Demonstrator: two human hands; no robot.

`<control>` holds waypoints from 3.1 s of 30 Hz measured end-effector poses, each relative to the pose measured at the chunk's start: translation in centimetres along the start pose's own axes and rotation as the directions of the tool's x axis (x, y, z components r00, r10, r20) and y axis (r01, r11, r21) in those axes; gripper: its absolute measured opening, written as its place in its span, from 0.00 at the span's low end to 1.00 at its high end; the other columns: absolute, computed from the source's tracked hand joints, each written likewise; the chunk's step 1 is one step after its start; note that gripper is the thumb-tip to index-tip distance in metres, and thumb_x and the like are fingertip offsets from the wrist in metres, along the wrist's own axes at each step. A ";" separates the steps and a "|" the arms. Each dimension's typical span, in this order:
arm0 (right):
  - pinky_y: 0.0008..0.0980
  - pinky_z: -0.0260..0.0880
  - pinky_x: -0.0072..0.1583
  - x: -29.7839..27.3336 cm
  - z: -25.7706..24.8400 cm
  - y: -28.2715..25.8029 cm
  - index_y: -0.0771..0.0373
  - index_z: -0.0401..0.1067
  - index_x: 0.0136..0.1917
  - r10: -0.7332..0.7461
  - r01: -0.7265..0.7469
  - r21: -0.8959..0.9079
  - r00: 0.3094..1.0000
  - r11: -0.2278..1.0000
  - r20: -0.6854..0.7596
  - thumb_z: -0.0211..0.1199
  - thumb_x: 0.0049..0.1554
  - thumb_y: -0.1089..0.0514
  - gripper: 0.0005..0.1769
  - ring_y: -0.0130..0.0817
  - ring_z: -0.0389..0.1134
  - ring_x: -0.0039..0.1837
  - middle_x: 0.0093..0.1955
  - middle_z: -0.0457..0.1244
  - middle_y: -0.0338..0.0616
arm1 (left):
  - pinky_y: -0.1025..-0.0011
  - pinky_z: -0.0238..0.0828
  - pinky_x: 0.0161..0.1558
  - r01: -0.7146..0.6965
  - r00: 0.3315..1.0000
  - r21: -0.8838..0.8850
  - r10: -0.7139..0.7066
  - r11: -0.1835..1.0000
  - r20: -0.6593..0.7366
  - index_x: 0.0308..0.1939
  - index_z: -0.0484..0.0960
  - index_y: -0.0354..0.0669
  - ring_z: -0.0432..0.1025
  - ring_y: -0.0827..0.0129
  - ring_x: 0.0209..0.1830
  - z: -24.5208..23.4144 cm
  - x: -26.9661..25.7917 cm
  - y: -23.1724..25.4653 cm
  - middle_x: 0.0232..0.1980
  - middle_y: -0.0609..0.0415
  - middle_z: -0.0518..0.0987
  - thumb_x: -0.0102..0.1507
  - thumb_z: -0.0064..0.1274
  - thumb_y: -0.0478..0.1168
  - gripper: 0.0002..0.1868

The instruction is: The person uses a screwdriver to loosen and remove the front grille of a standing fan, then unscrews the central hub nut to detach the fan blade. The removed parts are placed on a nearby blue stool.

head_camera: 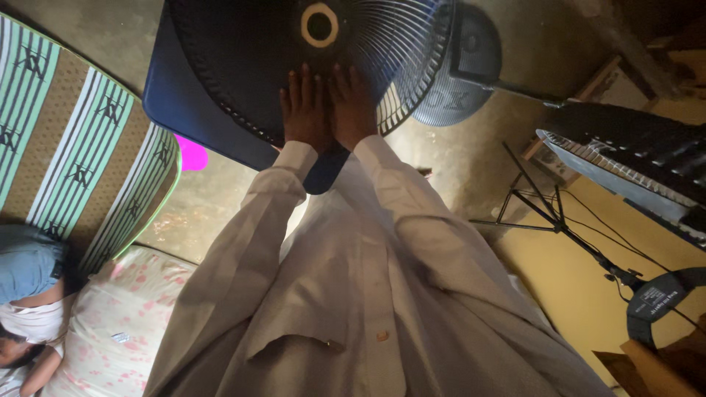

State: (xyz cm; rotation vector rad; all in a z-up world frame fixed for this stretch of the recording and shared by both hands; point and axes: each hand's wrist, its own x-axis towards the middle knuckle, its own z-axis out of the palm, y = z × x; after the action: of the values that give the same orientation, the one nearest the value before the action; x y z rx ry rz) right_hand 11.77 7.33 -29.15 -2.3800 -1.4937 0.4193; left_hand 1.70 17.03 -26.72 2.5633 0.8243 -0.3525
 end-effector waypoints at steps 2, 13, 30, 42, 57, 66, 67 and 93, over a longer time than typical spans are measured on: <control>0.60 0.45 0.77 -0.4 0.4 0.4 0.70 0.64 0.74 -0.030 0.031 0.044 0.999 0.999 -0.023 0.56 0.59 0.58 0.31 0.66 0.47 0.79 0.80 0.50 0.61 | 0.36 0.35 0.76 -0.009 1.000 0.033 0.009 0.999 -0.025 0.79 0.55 0.35 0.35 0.40 0.83 0.6 -0.2 0.0 0.84 0.37 0.43 0.69 0.43 0.51 0.38; 0.59 0.45 0.77 -2.6 1.3 0.4 0.70 0.65 0.73 -0.025 0.028 0.100 0.999 0.995 -0.033 0.57 0.55 0.60 0.32 0.68 0.47 0.79 0.77 0.53 0.63 | 0.32 0.31 0.76 0.004 0.988 -0.005 -0.005 1.000 -0.154 0.79 0.59 0.39 0.38 0.39 0.84 2.9 -2.9 0.8 0.83 0.37 0.47 0.70 0.44 0.53 0.37; 0.46 0.65 0.68 -15.3 -8.8 -2.4 0.65 0.71 0.66 0.102 -0.089 0.441 0.995 0.893 -0.005 0.56 0.58 0.64 0.22 0.54 0.66 0.65 0.64 0.65 0.56 | 0.42 0.33 0.77 -0.201 0.966 -0.312 0.134 0.929 -0.222 0.74 0.59 0.31 0.38 0.34 0.81 5.0 -14.4 9.0 0.79 0.30 0.52 0.59 0.60 0.46 0.44; 0.36 0.76 0.59 -24.4 -22.7 2.6 0.63 0.71 0.67 0.481 -0.039 0.757 0.794 0.652 -0.373 0.57 0.61 0.67 0.21 0.39 0.71 0.63 0.67 0.66 0.51 | 0.54 0.67 0.68 -0.547 0.834 -0.371 0.450 0.750 -0.321 0.71 0.67 0.35 0.67 0.43 0.70 0.2 -12.7 23.8 0.71 0.36 0.70 0.67 0.56 0.35 0.28; 0.26 0.73 0.60 -34.2 -28.3 15.1 0.68 0.70 0.64 0.643 0.312 0.740 0.368 0.596 -0.672 0.56 0.66 0.67 0.13 0.26 0.70 0.60 0.63 0.68 0.44 | 0.62 0.76 0.53 -0.568 0.816 -0.724 0.378 0.391 -0.437 0.71 0.68 0.47 0.69 0.56 0.65 -4.5 -11.1 42.2 0.69 0.45 0.71 0.65 0.62 0.39 0.31; 0.35 0.75 0.62 -34.7 -32.2 13.5 0.63 0.67 0.66 0.682 -0.197 0.669 0.002 0.717 -0.731 0.66 0.68 0.57 0.17 0.37 0.73 0.58 0.58 0.68 0.49 | 0.66 0.71 0.60 -0.413 0.890 -0.909 0.239 0.057 -0.389 0.71 0.66 0.40 0.71 0.59 0.64 -2.3 -7.3 43.1 0.68 0.40 0.73 0.66 0.59 0.40 0.30; 0.40 0.71 0.66 -35.3 -32.9 12.5 0.63 0.64 0.70 0.570 -0.239 0.546 0.044 0.803 -0.820 0.64 0.63 0.60 0.24 0.43 0.68 0.65 0.64 0.63 0.52 | 0.66 0.70 0.63 -0.430 0.878 -0.903 0.226 -0.016 -0.422 0.71 0.65 0.38 0.70 0.58 0.65 -2.3 -7.6 42.9 0.69 0.38 0.72 0.67 0.58 0.39 0.31; 0.35 0.79 0.50 -35.5 -28.7 13.6 0.62 0.76 0.61 0.634 -0.237 0.594 0.400 0.769 -0.662 0.64 0.61 0.61 0.14 0.39 0.78 0.50 0.56 0.72 0.52 | 0.68 0.71 0.65 -0.427 0.858 -0.900 0.355 0.088 -0.372 0.69 0.72 0.40 0.72 0.62 0.69 -2.5 -14.0 43.2 0.69 0.46 0.76 0.70 0.51 0.32 0.22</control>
State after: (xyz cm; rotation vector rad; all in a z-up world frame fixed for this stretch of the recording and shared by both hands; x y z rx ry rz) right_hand 19.51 -33.25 -5.37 -2.0517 -0.2336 -0.3111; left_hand 16.89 -20.42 -5.88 1.3772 0.1284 0.3783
